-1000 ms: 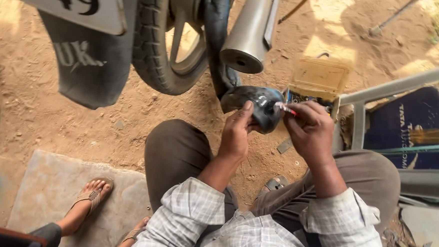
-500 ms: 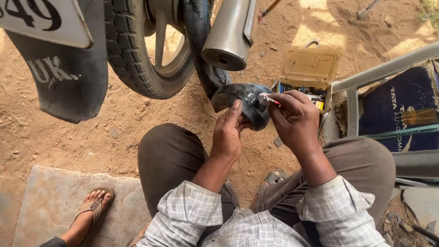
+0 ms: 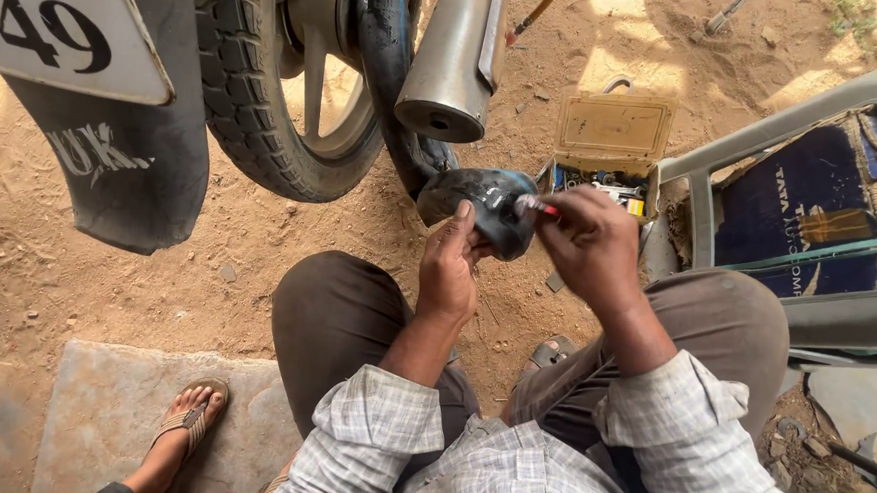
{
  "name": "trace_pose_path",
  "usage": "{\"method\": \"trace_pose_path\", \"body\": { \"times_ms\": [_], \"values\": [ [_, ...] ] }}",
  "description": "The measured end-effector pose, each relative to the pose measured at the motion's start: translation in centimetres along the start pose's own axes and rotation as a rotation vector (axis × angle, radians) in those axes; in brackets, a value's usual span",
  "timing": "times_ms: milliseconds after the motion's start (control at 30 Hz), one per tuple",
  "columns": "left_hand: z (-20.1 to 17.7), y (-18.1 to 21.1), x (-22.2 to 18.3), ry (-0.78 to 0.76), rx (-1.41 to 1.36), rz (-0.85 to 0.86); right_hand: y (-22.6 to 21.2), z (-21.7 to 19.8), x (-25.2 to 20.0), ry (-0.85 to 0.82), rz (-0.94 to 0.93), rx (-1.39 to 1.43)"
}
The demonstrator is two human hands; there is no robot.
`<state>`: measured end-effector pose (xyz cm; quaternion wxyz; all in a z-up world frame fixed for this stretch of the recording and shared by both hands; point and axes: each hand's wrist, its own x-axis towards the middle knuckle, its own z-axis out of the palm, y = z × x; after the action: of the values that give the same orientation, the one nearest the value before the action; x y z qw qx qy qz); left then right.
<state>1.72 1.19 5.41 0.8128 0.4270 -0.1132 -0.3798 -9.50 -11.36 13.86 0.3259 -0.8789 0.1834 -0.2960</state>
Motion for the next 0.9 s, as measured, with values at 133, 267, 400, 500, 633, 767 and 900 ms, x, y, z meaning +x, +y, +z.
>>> {"method": "trace_pose_path", "body": {
  "times_ms": [133,267,400,500,633,767,900],
  "values": [
    [0.6,0.0,-0.2,-0.024,-0.051,-0.017,-0.2,-0.2,0.3,0.071,-0.002,0.009],
    [-0.1,-0.2,0.3,0.074,-0.087,-0.035,0.3,-0.2,-0.2,0.062,-0.072,-0.056],
    [-0.1,-0.2,0.3,-0.002,-0.103,-0.004,-0.5,-0.2,-0.2,-0.004,0.033,-0.021],
    [0.1,-0.2,0.0,-0.021,-0.103,-0.001,-0.2,0.1,-0.1,0.062,-0.037,0.025],
    [0.7,0.7,-0.3,-0.028,-0.101,0.000,-0.7,0.0,-0.3,0.058,-0.051,0.036],
    [0.2,0.0,-0.2,-0.033,-0.067,0.002,-0.7,0.1,-0.4,0.102,0.086,0.014],
    [0.0,-0.5,-0.2,-0.102,-0.055,0.021,-0.8,0.1,-0.3,0.048,-0.123,-0.034]
  ]
}}
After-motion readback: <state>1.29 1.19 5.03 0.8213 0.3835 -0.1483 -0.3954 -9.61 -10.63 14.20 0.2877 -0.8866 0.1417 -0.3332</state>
